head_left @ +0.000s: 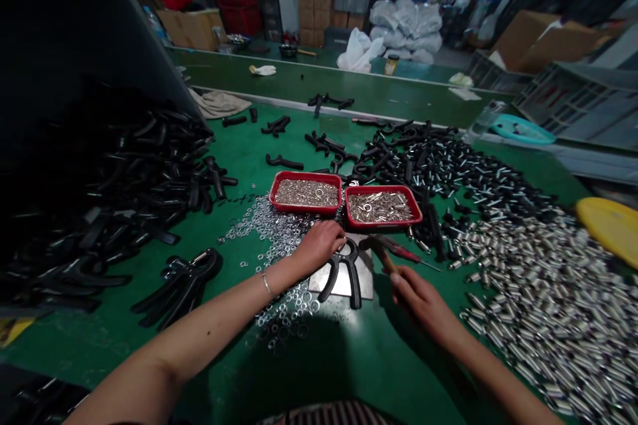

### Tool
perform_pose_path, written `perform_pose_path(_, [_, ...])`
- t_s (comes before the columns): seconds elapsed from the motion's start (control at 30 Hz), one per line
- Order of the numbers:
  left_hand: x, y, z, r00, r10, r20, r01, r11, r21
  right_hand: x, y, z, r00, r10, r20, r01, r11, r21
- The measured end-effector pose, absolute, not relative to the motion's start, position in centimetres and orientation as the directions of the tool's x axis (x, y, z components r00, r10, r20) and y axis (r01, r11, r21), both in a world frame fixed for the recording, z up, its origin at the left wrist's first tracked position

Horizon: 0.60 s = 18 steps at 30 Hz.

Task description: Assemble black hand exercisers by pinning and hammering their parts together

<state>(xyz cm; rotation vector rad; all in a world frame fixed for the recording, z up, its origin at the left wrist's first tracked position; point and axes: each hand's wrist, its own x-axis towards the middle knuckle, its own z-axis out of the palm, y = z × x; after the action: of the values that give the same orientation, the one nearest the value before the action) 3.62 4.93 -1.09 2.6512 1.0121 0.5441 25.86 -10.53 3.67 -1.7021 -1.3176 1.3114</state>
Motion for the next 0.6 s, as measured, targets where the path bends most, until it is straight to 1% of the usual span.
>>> perform_pose_path(0.07, [2.9,3.9,-0.6,0.605,0.745,0.282,0.606,-0.66,0.445,26.1,-9.2,5.5,-0.018,0.975,-0.223,0.512,-0.183,-0.839])
perform_pose_path(0.1, [2.5,3.3,-0.4,0.585,0.753,0.302,0.605,-0.653,0.456,25.9,-8.6,6.3,-0.04,0.987,-0.157,0.575,-0.105,-0.811])
perform_pose_path(0.17, [1.6,1.8,-0.2,0.621,0.712,0.329,0.582,-0.699,0.414,25.3,-7.5,7.4,-0.064,0.997,-0.032,0.666,0.019,-0.745])
perform_pose_path(0.2, [1.2,1.2,-0.3,0.666,0.67,0.329,0.558,-0.74,0.376,25.0,-7.0,7.5,-0.072,0.997,-0.001,0.707,0.05,-0.706])
perform_pose_path(0.27, [0.6,0.2,-0.5,0.744,0.591,0.313,0.511,-0.804,0.303,24.4,-6.1,7.0,-0.085,0.996,-0.021,0.787,0.055,-0.615])
perform_pose_path(0.33, [0.4,-0.3,-0.8,0.766,0.566,0.305,0.503,-0.823,0.265,24.1,-5.3,5.9,-0.112,0.985,-0.129,0.834,0.023,-0.551])
perform_pose_path(0.37, [0.3,-0.3,-0.9,0.765,0.568,0.303,0.506,-0.822,0.261,24.2,-5.0,5.5,-0.131,0.975,-0.178,0.834,0.011,-0.552])
perform_pose_path(0.4, [0.4,-0.3,-1.0,0.76,0.575,0.302,0.511,-0.816,0.268,24.3,-4.7,5.1,-0.145,0.97,-0.197,0.816,0.005,-0.579])
perform_pose_path(0.47, [0.5,-0.1,-0.8,0.741,0.601,0.298,0.519,-0.796,0.312,24.6,-4.3,4.9,-0.136,0.979,-0.15,0.76,0.006,-0.65])
perform_pose_path(0.5, [0.5,0.0,-0.7,0.728,0.618,0.297,0.523,-0.781,0.343,24.8,-4.1,5.0,-0.117,0.986,-0.119,0.752,0.01,-0.659])
perform_pose_path(0.53, [0.5,0.0,-0.5,0.711,0.637,0.298,0.527,-0.764,0.373,24.9,-4.0,5.2,-0.099,0.99,-0.103,0.764,0.009,-0.646])
perform_pose_path(0.6, [0.3,0.0,0.0,0.668,0.681,0.3,0.55,-0.724,0.417,25.0,-4.0,5.7,-0.11,0.983,-0.15,0.807,0.0,-0.59])
